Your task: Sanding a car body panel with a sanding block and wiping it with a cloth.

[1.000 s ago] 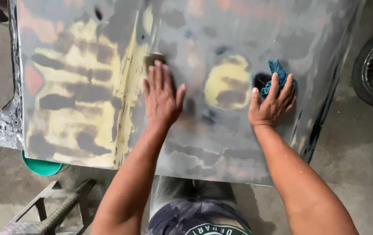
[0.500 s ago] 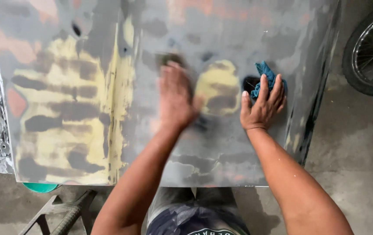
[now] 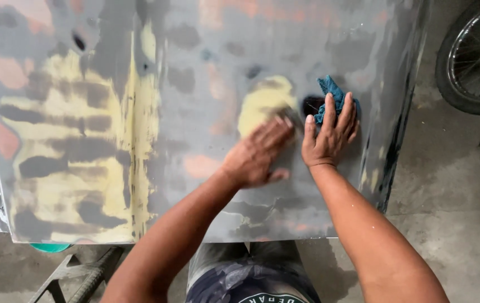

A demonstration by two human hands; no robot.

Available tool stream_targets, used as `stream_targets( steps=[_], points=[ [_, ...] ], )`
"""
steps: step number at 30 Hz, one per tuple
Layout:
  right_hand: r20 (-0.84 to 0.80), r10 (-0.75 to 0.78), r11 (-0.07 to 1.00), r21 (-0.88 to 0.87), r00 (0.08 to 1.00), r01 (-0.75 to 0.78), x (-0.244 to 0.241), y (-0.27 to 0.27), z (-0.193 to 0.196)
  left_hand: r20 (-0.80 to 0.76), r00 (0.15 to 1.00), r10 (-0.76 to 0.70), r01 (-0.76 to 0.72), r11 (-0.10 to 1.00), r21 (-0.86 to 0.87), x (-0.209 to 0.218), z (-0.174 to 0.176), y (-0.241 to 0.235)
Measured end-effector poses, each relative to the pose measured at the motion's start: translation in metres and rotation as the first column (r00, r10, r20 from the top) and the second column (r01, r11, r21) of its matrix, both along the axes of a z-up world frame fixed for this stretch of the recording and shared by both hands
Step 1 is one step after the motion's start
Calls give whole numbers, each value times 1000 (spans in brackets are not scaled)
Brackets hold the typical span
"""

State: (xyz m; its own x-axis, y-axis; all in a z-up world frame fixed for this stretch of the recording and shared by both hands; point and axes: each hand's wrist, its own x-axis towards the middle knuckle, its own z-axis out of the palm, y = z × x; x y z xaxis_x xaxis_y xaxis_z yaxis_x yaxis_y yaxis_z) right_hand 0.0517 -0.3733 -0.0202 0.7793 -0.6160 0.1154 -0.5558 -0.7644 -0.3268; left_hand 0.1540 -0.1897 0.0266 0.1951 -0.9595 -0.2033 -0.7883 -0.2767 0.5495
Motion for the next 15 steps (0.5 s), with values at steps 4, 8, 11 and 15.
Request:
stream_targets(
  steps=[4,8,11,15],
  points=[
    [-12,-19,1000,4,1000,19,-1,-1,1,-104,990,96,-112,981,-159,44,-32,24],
    [1,8,1000,6,1000,-8,0,-1,2,329,751,572,-601,799,-19,77,-19,24],
    [-20,1,1000,5,1000,0,1,0,2,147,893,425,-425,904,-31,24,-6,20],
    [-11,5,1000,20,1000,-5,1,-1,2,-258,964,62,-95,988,-118,23,-15,37]
  ],
)
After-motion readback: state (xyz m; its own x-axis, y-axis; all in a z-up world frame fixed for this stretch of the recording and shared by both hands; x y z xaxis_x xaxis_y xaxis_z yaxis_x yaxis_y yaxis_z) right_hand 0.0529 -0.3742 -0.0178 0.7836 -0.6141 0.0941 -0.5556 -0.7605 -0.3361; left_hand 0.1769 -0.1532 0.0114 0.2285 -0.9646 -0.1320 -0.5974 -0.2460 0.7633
